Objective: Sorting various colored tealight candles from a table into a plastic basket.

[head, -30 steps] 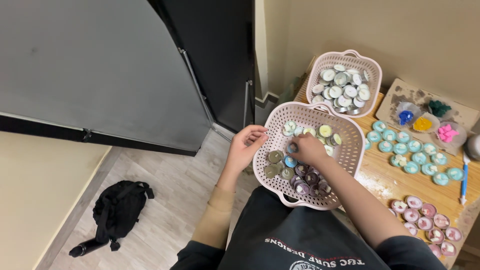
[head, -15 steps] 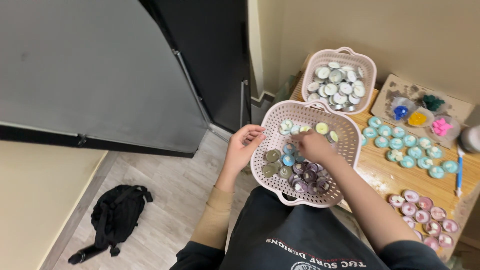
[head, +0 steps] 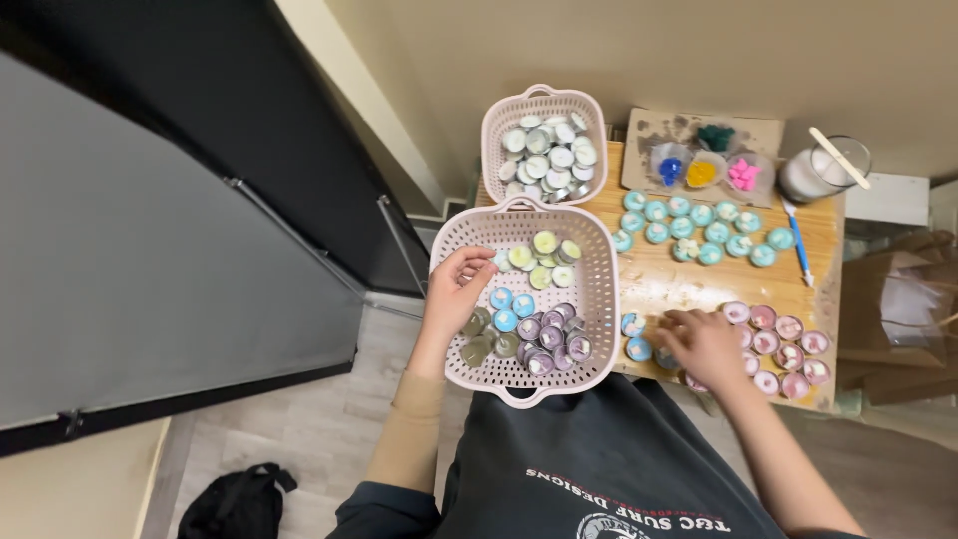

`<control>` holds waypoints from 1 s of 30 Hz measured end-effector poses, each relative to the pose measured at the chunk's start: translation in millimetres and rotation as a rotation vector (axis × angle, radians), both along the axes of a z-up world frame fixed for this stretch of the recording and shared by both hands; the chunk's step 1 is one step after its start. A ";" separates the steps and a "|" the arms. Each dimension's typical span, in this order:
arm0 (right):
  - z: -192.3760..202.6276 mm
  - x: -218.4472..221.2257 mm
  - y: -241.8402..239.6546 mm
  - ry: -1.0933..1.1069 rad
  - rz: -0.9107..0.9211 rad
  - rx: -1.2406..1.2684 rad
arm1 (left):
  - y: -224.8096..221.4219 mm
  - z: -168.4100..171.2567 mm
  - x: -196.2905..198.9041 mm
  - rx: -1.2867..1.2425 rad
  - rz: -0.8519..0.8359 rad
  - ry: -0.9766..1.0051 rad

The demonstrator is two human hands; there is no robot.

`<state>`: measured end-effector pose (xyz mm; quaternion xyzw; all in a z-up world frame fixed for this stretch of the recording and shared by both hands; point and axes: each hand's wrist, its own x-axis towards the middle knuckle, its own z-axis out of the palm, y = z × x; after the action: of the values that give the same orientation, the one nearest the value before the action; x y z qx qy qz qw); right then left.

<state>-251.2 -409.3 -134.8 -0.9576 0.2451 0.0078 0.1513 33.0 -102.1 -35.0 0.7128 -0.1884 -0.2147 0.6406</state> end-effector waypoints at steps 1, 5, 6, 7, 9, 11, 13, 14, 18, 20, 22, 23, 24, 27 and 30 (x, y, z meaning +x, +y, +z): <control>0.6 6.0 8.5 0.001 -0.006 0.001 | -4.3 -0.2 -1.2 0.001 -0.006 0.001; 1.9 34.2 33.1 0.044 -0.045 0.023 | -11.1 4.5 -4.1 0.002 -0.032 0.010; 2.0 41.5 36.9 0.093 -0.052 0.020 | -10.8 7.0 -4.5 0.005 -0.044 -0.001; 1.9 43.8 38.2 0.092 -0.047 0.022 | -8.7 7.9 -4.8 0.007 -0.039 -0.002; 1.7 47.4 40.2 0.222 -0.069 0.011 | -4.6 8.4 -6.5 0.048 -0.013 -0.027; -3.3 44.9 34.7 0.197 -0.058 -0.016 | 3.6 8.2 -4.8 0.053 0.010 -0.028; 1.6 43.4 27.7 0.172 -0.041 -0.041 | 13.7 7.9 -2.9 0.058 0.040 -0.029; 8.9 40.9 23.1 0.164 -0.084 -0.023 | 18.6 6.7 -3.0 0.018 0.059 0.000; 47.6 46.9 14.6 -0.215 -0.166 0.125 | 39.4 10.0 -1.7 -0.039 0.127 0.050; 76.7 76.5 30.7 -0.345 -0.081 0.179 | 49.3 6.5 -1.1 -0.040 0.161 0.051; 93.8 110.7 52.0 -0.474 0.008 0.241 | 59.7 4.6 -1.5 -0.038 0.200 0.053; 96.7 129.6 65.6 -0.483 0.159 0.275 | 65.1 4.8 -2.3 -0.026 0.203 0.050; 99.7 148.3 79.8 -0.491 0.310 0.309 | 70.6 5.0 -3.0 -0.014 0.207 0.047; 87.5 197.7 120.4 -0.308 0.436 0.256 | 83.1 7.1 -4.0 -0.036 0.234 0.069; 61.5 225.8 143.7 -0.094 0.537 0.174 | 98.9 5.8 -3.2 -0.040 0.264 0.065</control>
<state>-25.5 -265.6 -73.3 -0.9710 -0.0264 0.0240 0.2365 29.7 -3.2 -29.2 0.7112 -0.0763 -0.1476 0.6831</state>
